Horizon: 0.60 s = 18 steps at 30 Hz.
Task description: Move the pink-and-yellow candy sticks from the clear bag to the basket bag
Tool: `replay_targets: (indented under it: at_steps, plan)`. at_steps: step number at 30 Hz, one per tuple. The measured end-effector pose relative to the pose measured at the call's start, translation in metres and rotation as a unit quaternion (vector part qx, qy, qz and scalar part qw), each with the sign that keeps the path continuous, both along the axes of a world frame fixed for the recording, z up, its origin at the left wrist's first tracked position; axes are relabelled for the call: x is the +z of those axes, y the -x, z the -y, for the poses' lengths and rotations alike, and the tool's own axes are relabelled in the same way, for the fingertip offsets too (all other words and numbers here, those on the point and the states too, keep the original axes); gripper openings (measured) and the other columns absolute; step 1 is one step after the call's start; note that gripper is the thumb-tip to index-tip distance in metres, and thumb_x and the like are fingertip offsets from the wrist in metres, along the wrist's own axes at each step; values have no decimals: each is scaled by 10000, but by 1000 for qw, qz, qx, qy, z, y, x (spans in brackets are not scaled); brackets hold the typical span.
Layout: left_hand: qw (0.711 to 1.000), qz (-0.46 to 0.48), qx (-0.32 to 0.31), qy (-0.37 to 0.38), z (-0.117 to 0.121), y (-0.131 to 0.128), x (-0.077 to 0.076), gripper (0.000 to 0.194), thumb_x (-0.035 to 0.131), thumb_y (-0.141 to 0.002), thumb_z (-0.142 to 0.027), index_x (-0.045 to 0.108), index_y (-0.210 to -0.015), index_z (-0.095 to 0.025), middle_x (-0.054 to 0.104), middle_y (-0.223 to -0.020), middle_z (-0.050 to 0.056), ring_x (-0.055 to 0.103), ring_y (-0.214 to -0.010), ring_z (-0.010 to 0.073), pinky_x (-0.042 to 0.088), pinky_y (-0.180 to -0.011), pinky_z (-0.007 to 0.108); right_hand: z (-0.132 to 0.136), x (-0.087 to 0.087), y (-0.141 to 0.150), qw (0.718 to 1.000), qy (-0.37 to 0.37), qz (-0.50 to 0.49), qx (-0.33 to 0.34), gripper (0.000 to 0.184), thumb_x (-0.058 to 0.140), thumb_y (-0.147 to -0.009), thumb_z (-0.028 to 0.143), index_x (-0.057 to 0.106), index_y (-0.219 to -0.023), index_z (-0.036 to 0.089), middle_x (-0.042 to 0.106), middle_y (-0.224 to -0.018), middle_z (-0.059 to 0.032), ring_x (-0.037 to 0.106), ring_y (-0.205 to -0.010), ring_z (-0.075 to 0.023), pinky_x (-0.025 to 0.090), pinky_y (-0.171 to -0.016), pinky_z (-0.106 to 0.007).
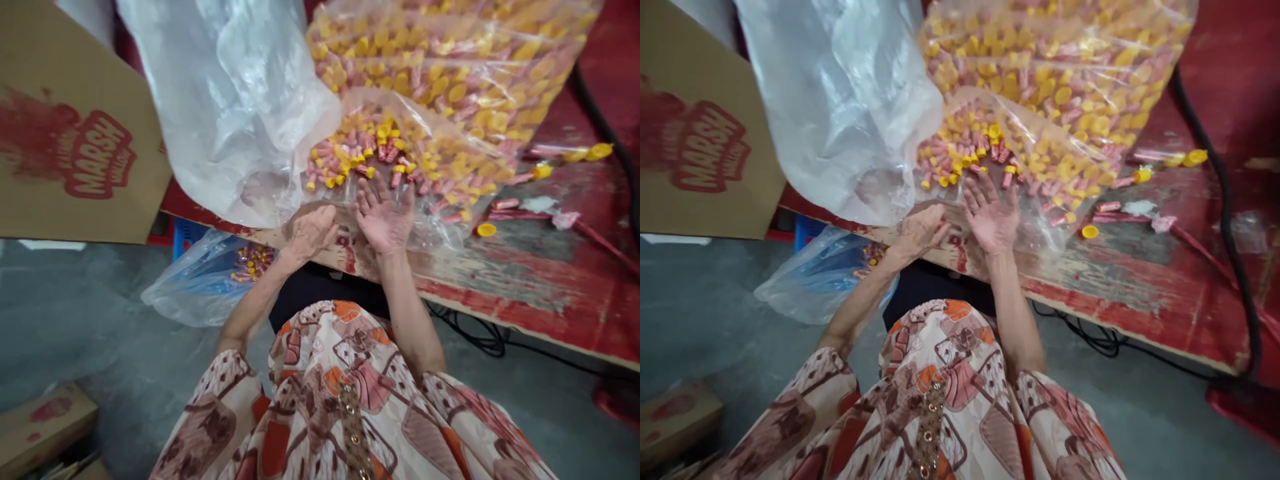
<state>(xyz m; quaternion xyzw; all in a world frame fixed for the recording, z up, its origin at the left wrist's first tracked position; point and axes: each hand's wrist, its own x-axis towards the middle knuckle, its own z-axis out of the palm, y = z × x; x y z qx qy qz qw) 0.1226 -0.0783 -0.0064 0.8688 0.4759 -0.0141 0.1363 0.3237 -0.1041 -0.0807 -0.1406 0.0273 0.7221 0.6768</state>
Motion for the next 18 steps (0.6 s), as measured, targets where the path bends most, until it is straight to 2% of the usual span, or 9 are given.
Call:
replay_targets:
  at_steps: [3, 5, 8, 12, 15, 18]
  plan:
    - [999, -27, 23, -5, 8, 4, 12, 116, 644, -1178, -264, 744, -1207, -212, 799, -1192, 126, 801, -1129, 280, 570, -939, 346, 3, 1, -2, 998, 11, 56, -24, 440, 805, -1002, 719, 850, -1324, 422, 855, -1362, -32, 799, -1301, -287, 711, -1018, -454]
    - [998, -39, 44, -8, 17, 20, 16, 126, 620, -1190, -260, 738, -1198, -217, 799, -1186, 125, 797, -1117, 272, 565, -942, 345, 5, 2, -1, 995, 18, 91, -43, 413, 796, -1005, 722, 873, -1256, 403, 859, -1338, -30, 810, -1213, -258, 715, -959, -399]
    - [996, -50, 79, -15, 31, 68, 22, 93, 644, -1159, -231, 727, -1116, -235, 806, -1124, 108, 785, -1077, 282, 564, -927, 363, 7, 6, 3, 987, 33, 144, -57, 415, 750, -1030, 727, 893, -1213, 383, 859, -1321, -38, 801, -1103, -240, 713, -898, -378]
    - [985, -39, 147, -87, 37, 147, 29, 112, 706, -1105, -273, 708, -996, -246, 799, -1141, 141, 747, -1127, 337, 574, -1011, 436, 8, 10, 8, 972, 59, 222, -53, 482, 658, -1062, 743, 911, -1220, 364, 839, -1361, -86, 772, -1053, -257, 707, -848, -406]
    - [978, -12, 152, -142, 14, 176, 19, 123, 645, -1126, -276, 736, -1053, -238, 801, -1150, 138, 750, -1104, 315, 605, -1034, 442, 7, 8, 10, 967, 66, 242, -43, 482, 660, -1057, 730, 910, -1224, 353, 835, -1353, -106, 753, -1011, -261, 699, -814, -413]
    - [957, -32, 79, -277, -35, 171, -6, 226, 555, -1117, -158, 769, -1161, -215, 830, -1086, 102, 806, -1008, 232, 674, -945, 358, 6, 7, 10, 966, 69, 245, -38, 453, 700, -1042, 707, 907, -1215, 343, 842, -1329, -110, 745, -987, -257, 694, -801, -409]
